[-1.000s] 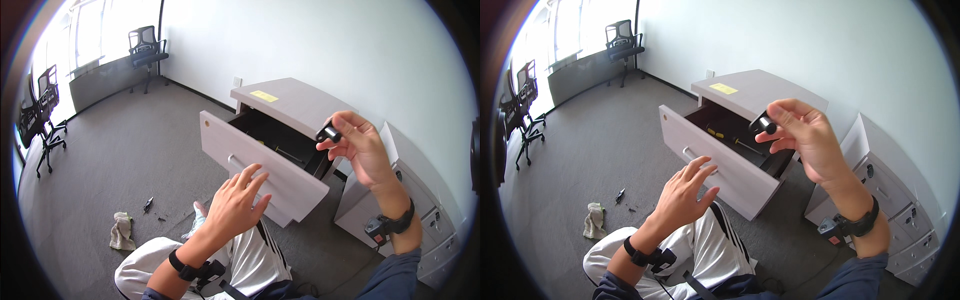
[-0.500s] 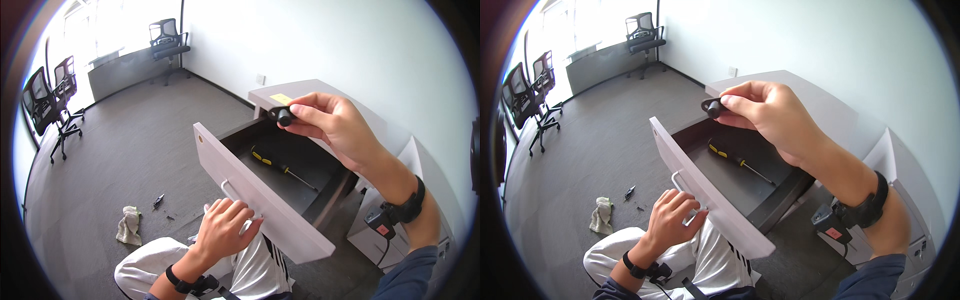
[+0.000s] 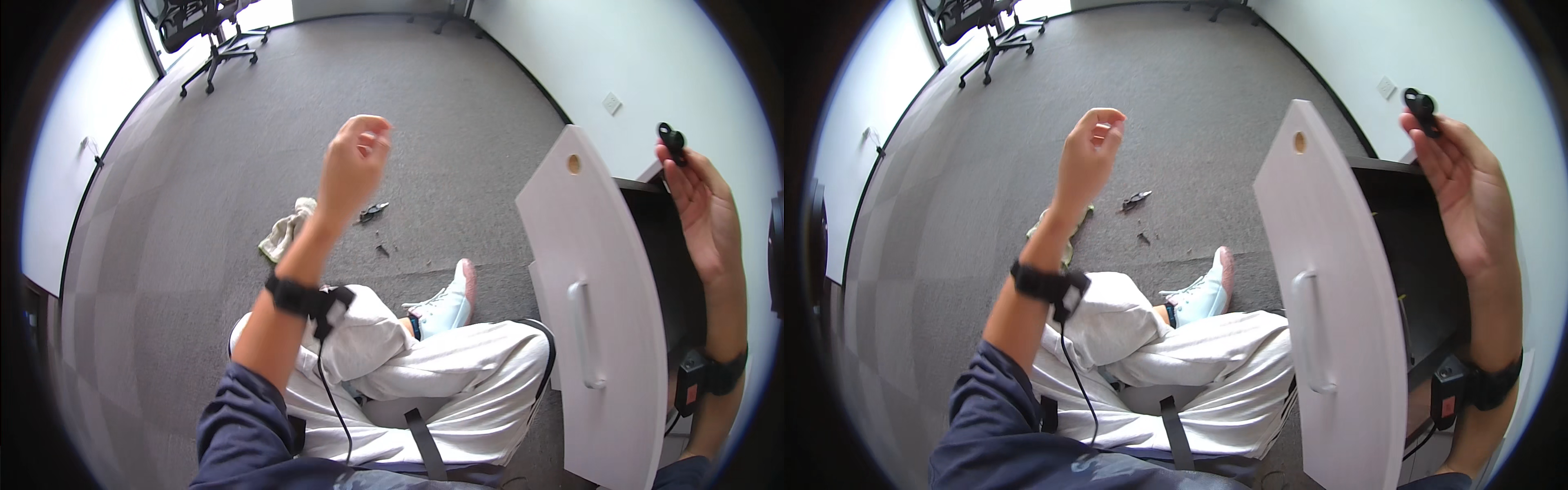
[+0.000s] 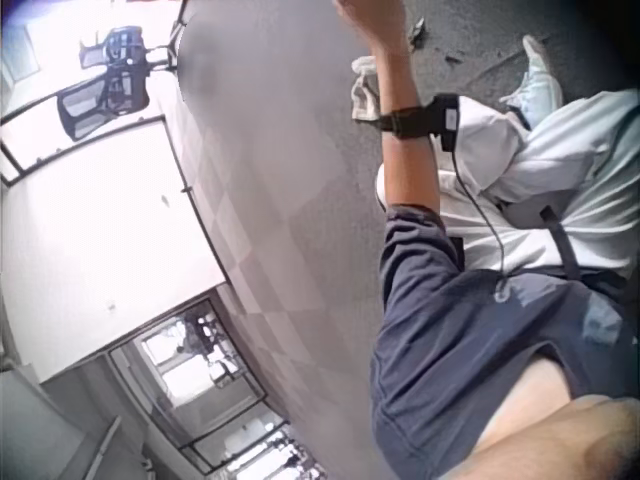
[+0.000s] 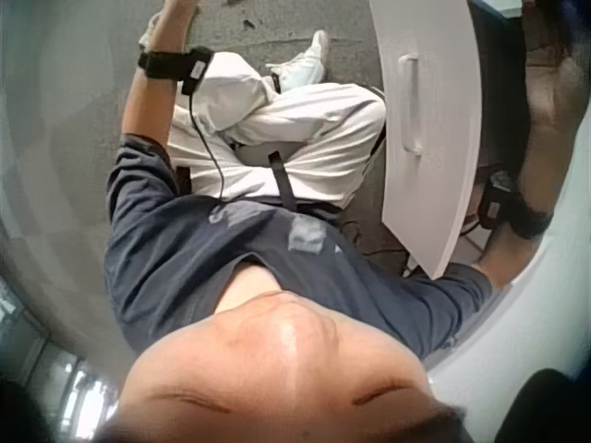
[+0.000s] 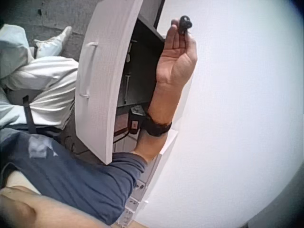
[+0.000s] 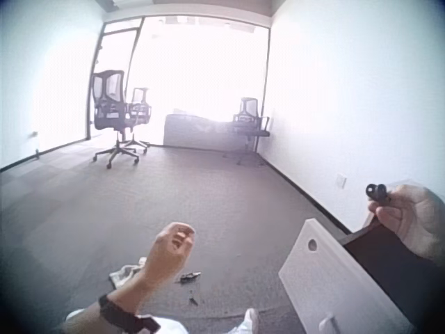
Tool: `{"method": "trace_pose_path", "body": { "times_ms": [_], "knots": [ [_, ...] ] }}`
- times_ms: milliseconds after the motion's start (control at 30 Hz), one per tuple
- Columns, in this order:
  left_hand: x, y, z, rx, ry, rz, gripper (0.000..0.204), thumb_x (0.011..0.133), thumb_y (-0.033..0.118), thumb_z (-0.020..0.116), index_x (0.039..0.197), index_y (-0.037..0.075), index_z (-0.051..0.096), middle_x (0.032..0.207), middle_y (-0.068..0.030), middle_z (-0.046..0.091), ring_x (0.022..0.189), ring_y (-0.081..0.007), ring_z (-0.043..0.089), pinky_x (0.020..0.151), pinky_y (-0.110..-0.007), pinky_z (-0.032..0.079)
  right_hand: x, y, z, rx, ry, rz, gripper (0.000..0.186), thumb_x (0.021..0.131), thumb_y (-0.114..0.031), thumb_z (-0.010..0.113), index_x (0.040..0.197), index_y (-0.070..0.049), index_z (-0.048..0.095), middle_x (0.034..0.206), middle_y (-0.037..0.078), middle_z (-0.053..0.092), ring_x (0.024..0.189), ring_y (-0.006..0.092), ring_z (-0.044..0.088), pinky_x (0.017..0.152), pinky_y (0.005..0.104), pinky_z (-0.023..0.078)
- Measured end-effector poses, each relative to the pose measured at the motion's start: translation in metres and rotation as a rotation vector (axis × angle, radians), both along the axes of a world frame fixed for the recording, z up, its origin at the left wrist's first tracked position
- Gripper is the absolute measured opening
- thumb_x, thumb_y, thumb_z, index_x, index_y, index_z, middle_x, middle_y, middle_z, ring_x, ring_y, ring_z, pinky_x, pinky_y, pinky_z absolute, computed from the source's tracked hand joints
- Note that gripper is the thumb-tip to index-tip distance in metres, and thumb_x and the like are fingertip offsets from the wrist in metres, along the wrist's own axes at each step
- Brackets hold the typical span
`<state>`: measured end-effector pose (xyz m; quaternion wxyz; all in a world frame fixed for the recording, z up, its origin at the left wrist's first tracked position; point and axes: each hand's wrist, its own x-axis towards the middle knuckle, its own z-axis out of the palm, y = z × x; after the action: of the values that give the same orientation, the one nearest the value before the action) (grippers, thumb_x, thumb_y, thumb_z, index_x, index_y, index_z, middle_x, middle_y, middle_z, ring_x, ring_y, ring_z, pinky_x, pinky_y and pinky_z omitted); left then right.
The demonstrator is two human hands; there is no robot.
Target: The recorder cleans and re-attaches a plastic component to a drawer front using a screwdriver.
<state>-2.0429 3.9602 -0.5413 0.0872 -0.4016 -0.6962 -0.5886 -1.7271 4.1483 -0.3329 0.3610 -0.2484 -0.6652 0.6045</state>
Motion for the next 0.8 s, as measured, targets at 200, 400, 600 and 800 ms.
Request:
{"method": "trace_pose_path", "body": {
  "times_ms": [200, 400, 600, 800],
  "knots": [
    [-0.091, 0.003, -0.17, -0.71, -0.2, 0.004, 0.023, 0.083, 0.02, 0.058, 0.098, 0.005, 0.069, 0.099, -0.0173, 0.07, 0.096, -0.0306, 0.067, 0.085, -0.039, 0.052, 0.022, 0.022, -0.013, -0.016, 0.043, 0.015, 0.034, 0.098, -0.015, 0.054, 0.124, 0.006, 0.053, 0.116, 0.022, 0.063, 0.105, 0.0185, 0.066, 0.093, 0.0252, 0.056],
    [-0.097, 0.024, -0.263, -0.869, -0.294, 0.18, 0.027, 0.085, 0.019, 0.063, 0.109, 0.008, 0.064, 0.114, -0.0163, 0.061, 0.109, -0.0336, 0.06, 0.092, -0.043, 0.048, 0.052, 0.047, 0.002, -0.154, 0.264, 0.201, 0.049, 0.1, -0.02, 0.048, 0.143, -0.002, 0.034, 0.135, 0.024, 0.05, 0.118, 0.0305, 0.058, 0.093, 0.0378, 0.055],
    [-0.102, 0.054, -0.303, -0.735, -0.182, 0.219, 0.023, 0.086, 0.017, 0.067, 0.107, 0.008, 0.064, 0.115, -0.0153, 0.053, 0.109, -0.0349, 0.056, 0.093, -0.044, 0.047, 0.073, 0.043, 0.005, -0.14, 0.402, 0.134, 0.052, 0.103, -0.015, 0.04, 0.15, -0.006, 0.02, 0.146, 0.024, 0.037, 0.126, 0.0361, 0.05, 0.094, 0.0435, 0.054],
    [-0.122, 0.05, -0.314, -0.605, -0.475, 0.296, 0.02, 0.086, 0.02, 0.069, 0.092, 0.001, 0.067, 0.103, -0.0123, 0.062, 0.091, -0.0278, 0.064, 0.08, -0.039, 0.052, 0.059, 0.032, -0.016, -0.149, 0.284, 0.097, 0.051, 0.103, -0.015, 0.043, 0.147, -0.002, 0.022, 0.143, 0.025, 0.04, 0.121, 0.0333, 0.055, 0.092, 0.038, 0.057]
  ]
}}
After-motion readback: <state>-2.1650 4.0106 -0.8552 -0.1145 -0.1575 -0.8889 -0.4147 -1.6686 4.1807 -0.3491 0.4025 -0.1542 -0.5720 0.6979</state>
